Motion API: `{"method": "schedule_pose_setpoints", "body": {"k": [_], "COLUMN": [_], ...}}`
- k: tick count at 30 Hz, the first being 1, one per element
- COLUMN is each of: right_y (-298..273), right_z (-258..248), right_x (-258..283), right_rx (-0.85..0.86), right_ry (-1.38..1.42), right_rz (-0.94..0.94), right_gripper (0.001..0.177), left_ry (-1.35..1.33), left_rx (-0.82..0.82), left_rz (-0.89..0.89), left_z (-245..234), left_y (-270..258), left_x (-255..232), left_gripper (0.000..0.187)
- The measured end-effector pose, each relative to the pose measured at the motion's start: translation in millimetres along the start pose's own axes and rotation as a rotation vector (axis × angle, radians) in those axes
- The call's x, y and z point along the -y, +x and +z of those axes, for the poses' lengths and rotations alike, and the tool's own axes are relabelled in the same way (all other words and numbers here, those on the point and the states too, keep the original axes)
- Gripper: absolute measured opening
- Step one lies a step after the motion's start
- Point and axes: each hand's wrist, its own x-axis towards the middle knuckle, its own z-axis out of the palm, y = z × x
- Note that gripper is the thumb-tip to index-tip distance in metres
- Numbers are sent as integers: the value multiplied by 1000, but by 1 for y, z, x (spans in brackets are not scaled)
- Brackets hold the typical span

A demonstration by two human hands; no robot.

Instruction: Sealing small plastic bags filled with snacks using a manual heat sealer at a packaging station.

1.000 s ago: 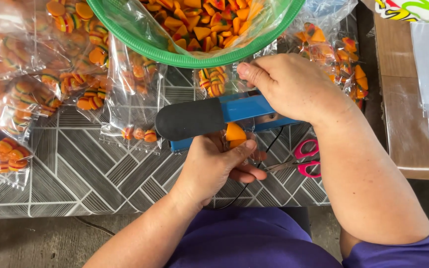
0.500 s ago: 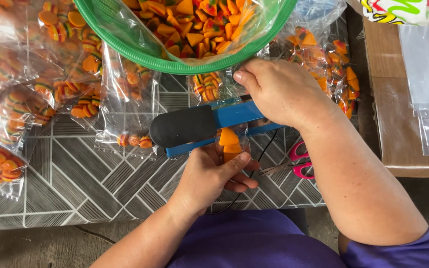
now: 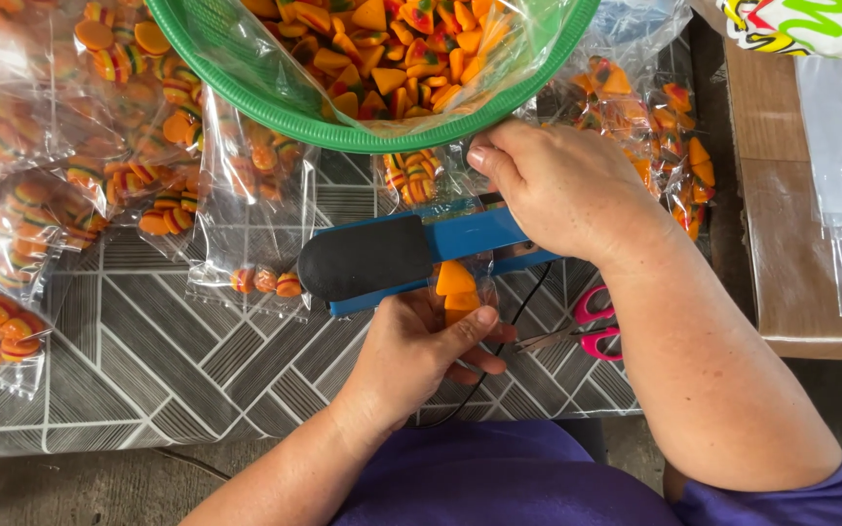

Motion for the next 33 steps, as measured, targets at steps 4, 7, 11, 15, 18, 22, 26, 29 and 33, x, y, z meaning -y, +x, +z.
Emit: {"method": "schedule_pose_setpoints", "body": {"k": [4,7,11,15,18,22,26,29,33], "right_y": [1,1,0,0,-3,-17,-17,-20,-34], "right_z": [2,2,3,-2,-6,-10,5,16,18], "right_x": [-2,-2,-3,0,4,8,-6,-18,-28], "right_rx": [-8,-7,-19,-10,11,-71,-256,-456,-700], "right_ry": [-11,11,10,16,50,111,168,213,498], "right_rz": [-10,-14,-22,-8,8,-13,-59,-166,-248], "right_gripper": [38,37,37,37,36,35,36,36,32], "left_ry": [-7,-17,-10,-5,32,35,26,0,7], "left_rx": [-2,-2,-2,-7,-31,-67,-72,-66,-46], "left_rz": [-7,1,16,14,17,263,273,144,-6], "left_z": [0,0,-1,0,0,8,9,5,4], "left_y": [1,0,2,2,3,-4,-3,-6,-8], "left_x": [0,0,3,3,4,7,13,7,0], "left_gripper": [31,30,29,31,37,45,45,38,35]}}
